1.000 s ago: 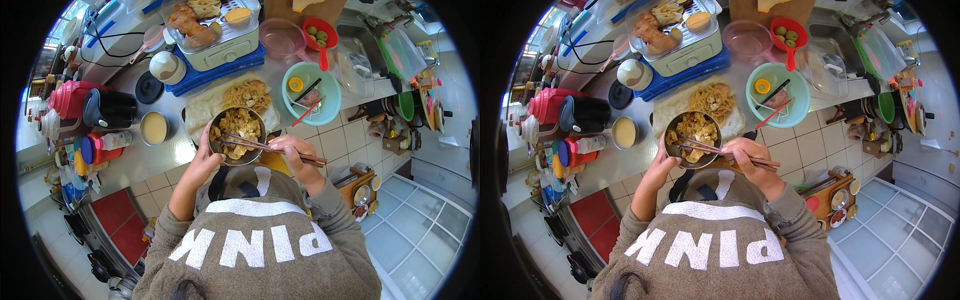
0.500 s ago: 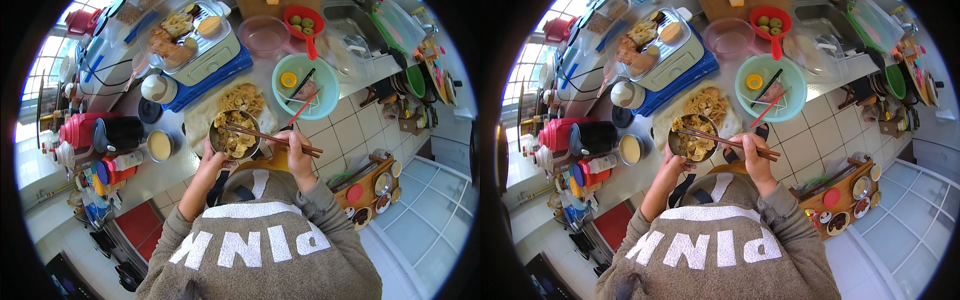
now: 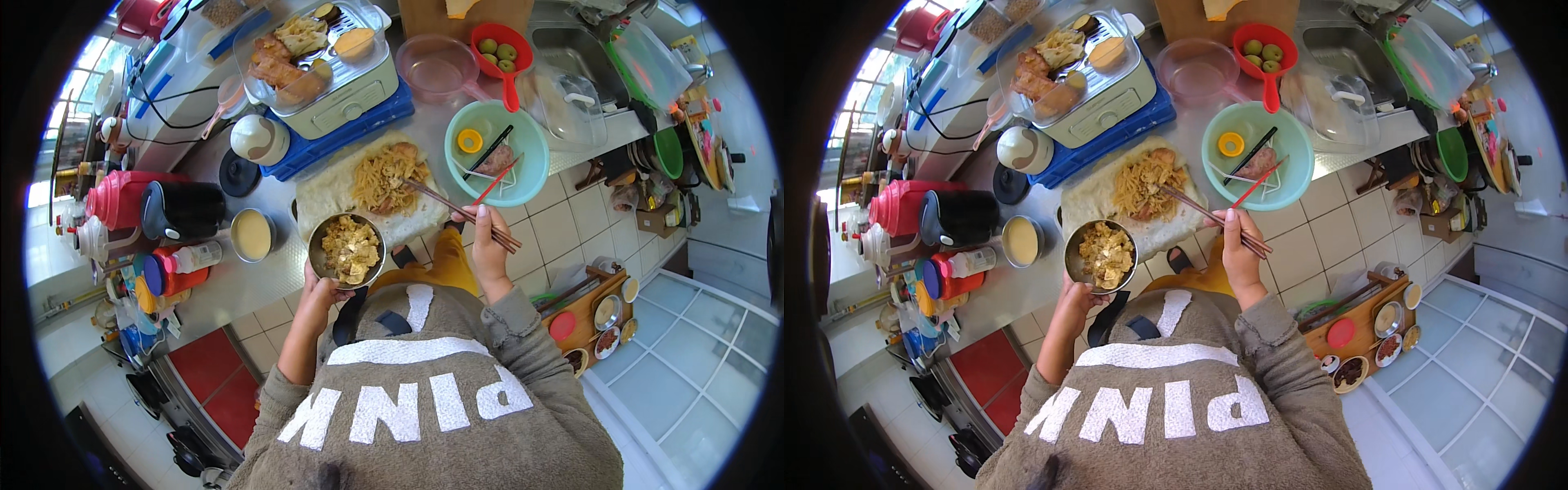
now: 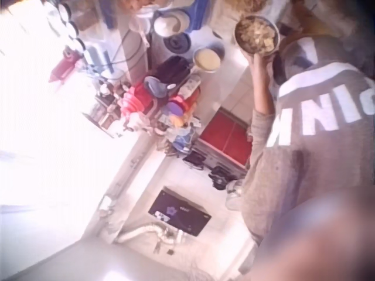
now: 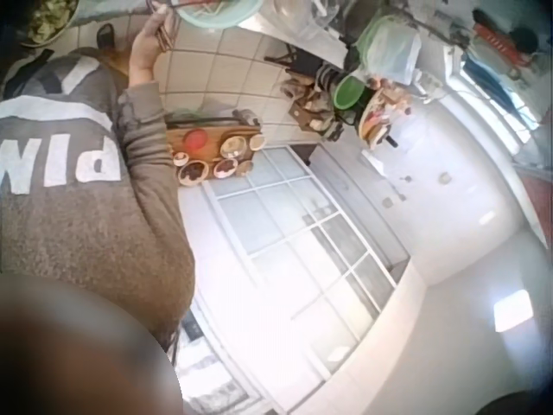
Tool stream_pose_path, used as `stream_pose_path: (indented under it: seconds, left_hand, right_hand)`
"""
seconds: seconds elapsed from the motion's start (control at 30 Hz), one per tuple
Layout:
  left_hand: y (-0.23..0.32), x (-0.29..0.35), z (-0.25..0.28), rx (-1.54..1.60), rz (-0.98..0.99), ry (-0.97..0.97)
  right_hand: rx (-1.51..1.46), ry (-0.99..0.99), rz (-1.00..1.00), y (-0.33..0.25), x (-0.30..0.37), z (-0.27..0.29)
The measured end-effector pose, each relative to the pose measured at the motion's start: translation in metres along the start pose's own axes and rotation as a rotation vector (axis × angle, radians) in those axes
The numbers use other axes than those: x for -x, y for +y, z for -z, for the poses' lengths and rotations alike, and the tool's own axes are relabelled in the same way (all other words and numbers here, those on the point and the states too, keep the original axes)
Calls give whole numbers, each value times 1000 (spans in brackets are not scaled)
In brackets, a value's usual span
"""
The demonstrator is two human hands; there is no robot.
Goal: The person assembles a wrap by placing fried items, shredded vegetables, and scrambled eggs onto a flatbread using chopsticks, then folds it and places it on a table with other dishes. They also move sliced potatoes and a container lid around the kitchen counter.
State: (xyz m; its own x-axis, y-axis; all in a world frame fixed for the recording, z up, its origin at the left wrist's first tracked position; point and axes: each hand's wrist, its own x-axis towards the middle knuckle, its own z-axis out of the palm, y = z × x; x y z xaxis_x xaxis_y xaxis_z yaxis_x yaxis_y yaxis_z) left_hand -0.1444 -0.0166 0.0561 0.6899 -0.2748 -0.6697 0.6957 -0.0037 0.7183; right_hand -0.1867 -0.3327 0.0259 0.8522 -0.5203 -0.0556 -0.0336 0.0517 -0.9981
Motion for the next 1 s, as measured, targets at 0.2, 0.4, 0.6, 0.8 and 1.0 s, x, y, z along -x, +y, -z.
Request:
stream_pose_path:
  seconds: [0.2,0.4,0.6,0.8,1.0]
  left_hand:
    - [-5,4,3,45,-19,7]
    - [-5,6,-5,18,-49,47]
    - [-11,3,0,49,-58,21]
    - [-10,2,6,69,-55,20]
    - [-17,7,17,117,-91,28]
  right_hand:
    - [137,1,52,-5,-7,-3]
    - [174,-43,64,-20,3,2]
    - [229,29,103,-24,14,11]
    - [402,-75,387,-27,-2,-15]
    - [484,-118,420,-19,-13,-28]
